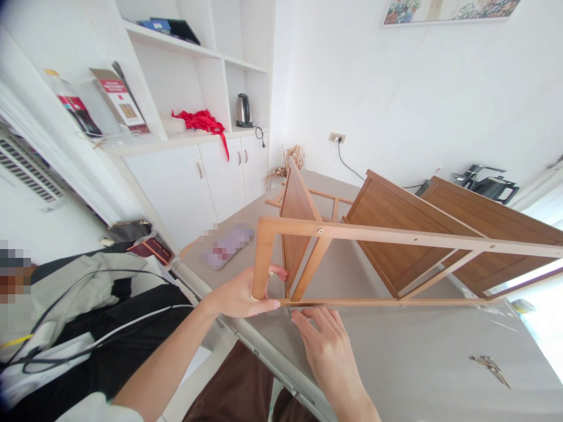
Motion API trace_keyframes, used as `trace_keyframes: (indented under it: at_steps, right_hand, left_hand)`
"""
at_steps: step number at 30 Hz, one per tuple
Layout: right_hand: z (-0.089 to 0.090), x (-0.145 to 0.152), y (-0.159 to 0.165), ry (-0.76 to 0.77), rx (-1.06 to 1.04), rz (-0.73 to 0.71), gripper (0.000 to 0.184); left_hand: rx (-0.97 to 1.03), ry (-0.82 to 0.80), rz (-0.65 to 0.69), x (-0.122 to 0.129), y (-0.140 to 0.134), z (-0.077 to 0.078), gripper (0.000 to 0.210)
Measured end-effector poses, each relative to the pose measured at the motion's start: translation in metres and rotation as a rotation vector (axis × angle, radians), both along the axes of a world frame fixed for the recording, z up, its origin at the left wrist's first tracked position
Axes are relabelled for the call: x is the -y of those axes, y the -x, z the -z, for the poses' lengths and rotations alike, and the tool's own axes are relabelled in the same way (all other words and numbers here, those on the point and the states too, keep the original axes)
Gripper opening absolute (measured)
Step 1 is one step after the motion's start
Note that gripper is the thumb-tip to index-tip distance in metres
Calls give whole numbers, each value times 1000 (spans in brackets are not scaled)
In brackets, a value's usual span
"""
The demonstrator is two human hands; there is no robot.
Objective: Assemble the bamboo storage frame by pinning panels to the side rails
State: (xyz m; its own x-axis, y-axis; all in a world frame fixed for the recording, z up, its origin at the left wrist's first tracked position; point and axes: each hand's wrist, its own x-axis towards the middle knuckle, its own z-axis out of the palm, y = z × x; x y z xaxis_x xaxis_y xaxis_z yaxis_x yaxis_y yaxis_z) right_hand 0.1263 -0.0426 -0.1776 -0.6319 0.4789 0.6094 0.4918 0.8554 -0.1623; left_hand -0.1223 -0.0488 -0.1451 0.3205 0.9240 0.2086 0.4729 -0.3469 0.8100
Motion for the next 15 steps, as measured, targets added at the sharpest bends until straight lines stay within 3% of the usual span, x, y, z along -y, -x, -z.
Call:
trace_keyframes:
  at_steps: [7,11,15]
  right_hand:
    - [-11,1,-4,-96,140,-4,27]
    - [-1,2,-3,-56,86,18,25]
    - [14,6,1,97,-49,42,19]
  left_hand:
    - [5,18,-10,0,0,-2,49]
    - [0,19,-13,1,-1,-2,50]
    - [8,15,-13,1,-1,-3,50]
